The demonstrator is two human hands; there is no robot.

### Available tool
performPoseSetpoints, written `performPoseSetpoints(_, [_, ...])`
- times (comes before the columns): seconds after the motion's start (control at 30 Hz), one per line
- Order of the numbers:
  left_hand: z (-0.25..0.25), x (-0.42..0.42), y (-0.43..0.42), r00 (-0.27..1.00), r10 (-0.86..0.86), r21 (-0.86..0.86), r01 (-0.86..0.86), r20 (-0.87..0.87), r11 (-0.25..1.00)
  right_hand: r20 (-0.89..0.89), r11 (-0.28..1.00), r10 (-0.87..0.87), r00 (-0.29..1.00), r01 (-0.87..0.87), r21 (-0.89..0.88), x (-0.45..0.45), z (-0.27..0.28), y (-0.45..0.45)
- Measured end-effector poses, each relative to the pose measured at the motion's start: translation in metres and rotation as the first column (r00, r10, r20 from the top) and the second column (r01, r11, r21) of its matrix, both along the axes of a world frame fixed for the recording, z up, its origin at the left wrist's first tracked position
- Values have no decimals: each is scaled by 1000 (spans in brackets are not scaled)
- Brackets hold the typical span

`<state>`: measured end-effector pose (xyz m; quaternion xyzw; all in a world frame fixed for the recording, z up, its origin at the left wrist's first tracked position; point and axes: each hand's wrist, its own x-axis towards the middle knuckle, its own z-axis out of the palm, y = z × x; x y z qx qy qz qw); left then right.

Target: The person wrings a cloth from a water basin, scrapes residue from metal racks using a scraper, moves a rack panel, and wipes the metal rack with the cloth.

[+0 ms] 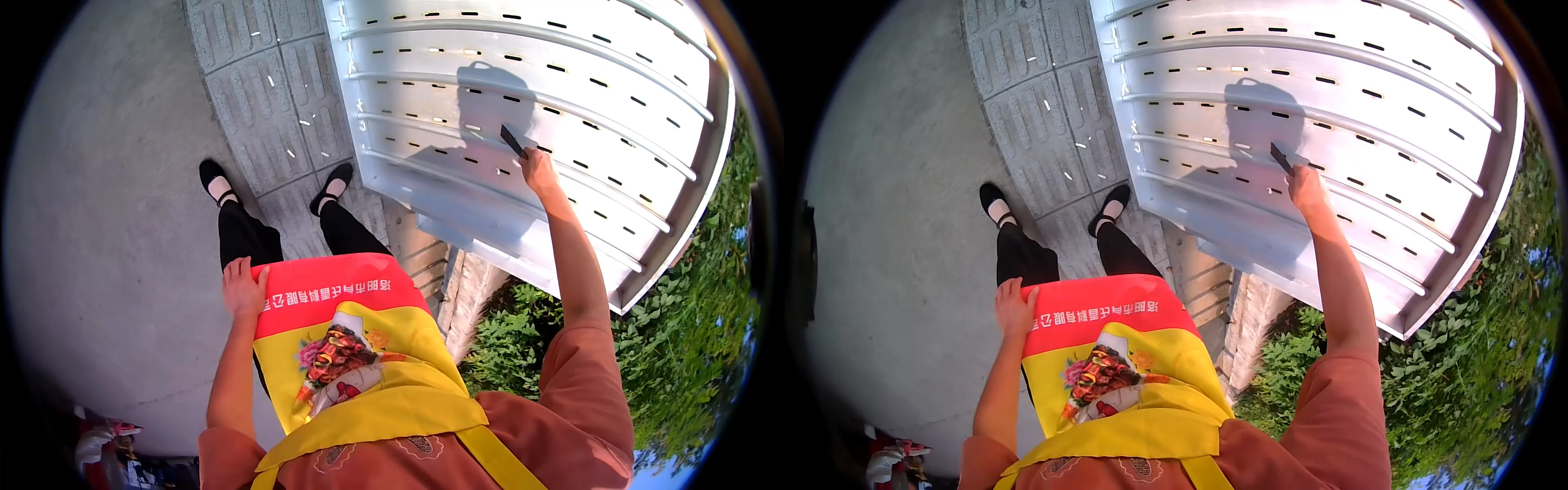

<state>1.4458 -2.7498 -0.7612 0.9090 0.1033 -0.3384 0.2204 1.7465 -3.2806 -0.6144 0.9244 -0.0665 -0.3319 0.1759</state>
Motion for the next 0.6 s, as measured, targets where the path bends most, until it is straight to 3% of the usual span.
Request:
performPoseSetpoints(0.03, [4, 0, 0, 1000, 1, -8, -1, 3, 1000, -47, 989, -73, 996, 79, 124, 4, 9, -8])
performPoseSetpoints(0.2, [2, 3, 0, 1000, -12, -20, 11, -7, 1000, -90, 989, -76, 993, 87, 119, 23, 44, -10])
performPoseSetpoints(0.3, [4, 6, 3, 1000, 5, 6, -5, -3, 1000, 39, 996, 62, 997, -64, 58, 16, 2, -18])
performPoseSetpoints(0.37, [9, -2, 3, 1000, -6, -2, 6, -11, 1000, -14, 999, -16, 1000, 17, 44, 22, 14, -14])
performPoseSetpoints(0.43, [5, 2, 3, 1000, -6, -5, 6, -3, 1000, -55, 987, -21, 998, 29, 156, 24, 23, -5])
performPoseSetpoints(0.53, [7, 5, 3, 1000, -5, -6, 5, 15, 1000, -107, 992, 6, 994, 8, 130, 33, 18, 6])
performPoseSetpoints(0.6, [5, 4, 4, 1000, -3, -1, 3, 10, 1000, -68, 997, 73, 995, -71, 34, 18, -20, -9])
